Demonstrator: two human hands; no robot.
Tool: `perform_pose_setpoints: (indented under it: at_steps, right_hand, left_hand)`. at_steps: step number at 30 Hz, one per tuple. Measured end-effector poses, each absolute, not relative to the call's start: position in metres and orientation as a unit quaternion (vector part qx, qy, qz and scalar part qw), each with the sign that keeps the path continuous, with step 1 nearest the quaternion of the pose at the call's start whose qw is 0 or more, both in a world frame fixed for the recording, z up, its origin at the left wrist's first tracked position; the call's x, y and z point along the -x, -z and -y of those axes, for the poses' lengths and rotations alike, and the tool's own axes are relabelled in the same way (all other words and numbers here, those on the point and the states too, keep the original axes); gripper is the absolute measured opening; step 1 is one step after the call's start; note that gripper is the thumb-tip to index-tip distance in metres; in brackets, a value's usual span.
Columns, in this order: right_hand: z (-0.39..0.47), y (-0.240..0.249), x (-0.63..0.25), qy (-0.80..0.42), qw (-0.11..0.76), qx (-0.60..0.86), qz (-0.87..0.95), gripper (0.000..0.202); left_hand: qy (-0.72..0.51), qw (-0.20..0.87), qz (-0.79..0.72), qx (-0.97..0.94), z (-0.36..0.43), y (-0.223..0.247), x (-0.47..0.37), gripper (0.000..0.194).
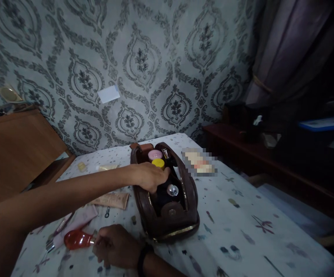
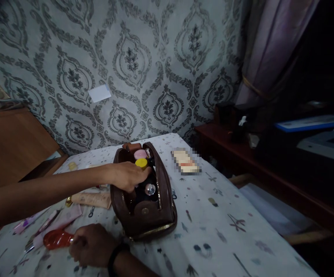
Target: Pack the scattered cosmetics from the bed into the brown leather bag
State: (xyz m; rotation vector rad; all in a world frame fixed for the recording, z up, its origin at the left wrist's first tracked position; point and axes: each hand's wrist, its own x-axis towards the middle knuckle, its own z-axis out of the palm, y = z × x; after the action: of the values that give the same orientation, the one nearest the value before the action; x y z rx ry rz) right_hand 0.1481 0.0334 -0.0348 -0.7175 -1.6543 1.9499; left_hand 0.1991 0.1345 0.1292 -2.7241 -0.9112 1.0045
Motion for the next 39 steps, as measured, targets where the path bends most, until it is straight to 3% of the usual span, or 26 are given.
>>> perform_pose_setpoints:
  at_steps: [11, 16, 26, 32, 39]
  right_hand:
    - [-0.035, 0.035, -0.148, -0.706, 0.227, 0.272, 0.613, 0.010]
    - [-0.035, 0.035, -0.147, -0.710, 0.233, 0.272, 0.607, 0.010]
    - [-0.035, 0.046, -0.144, -0.697, 0.237, 0.262, 0.624, 0.008]
    - [-0.034, 0.049, -0.143, -0.695, 0.239, 0.265, 0.625, 0.006]
    - [-0.035, 0.052, -0.141, -0.667, 0.258, 0.267, 0.646, 0.005]
  left_hand:
    - [-0.315, 0.052, 0.291, 0.902, -0.131, -0.122, -0.195, 0.078]
    - [-0.288, 0.045, 0.306, 0.906, -0.130, -0.119, -0.201, 0.068]
    - [-0.277, -0.037, 0.336, 0.899, -0.141, -0.113, -0.205, 0.087]
    - [-0.303, -0.088, 0.372, 0.873, -0.141, -0.114, -0.206, 0.066]
    - [-0.280, -0.075, 0.388, 0.875, -0.138, -0.110, -0.209, 0.086]
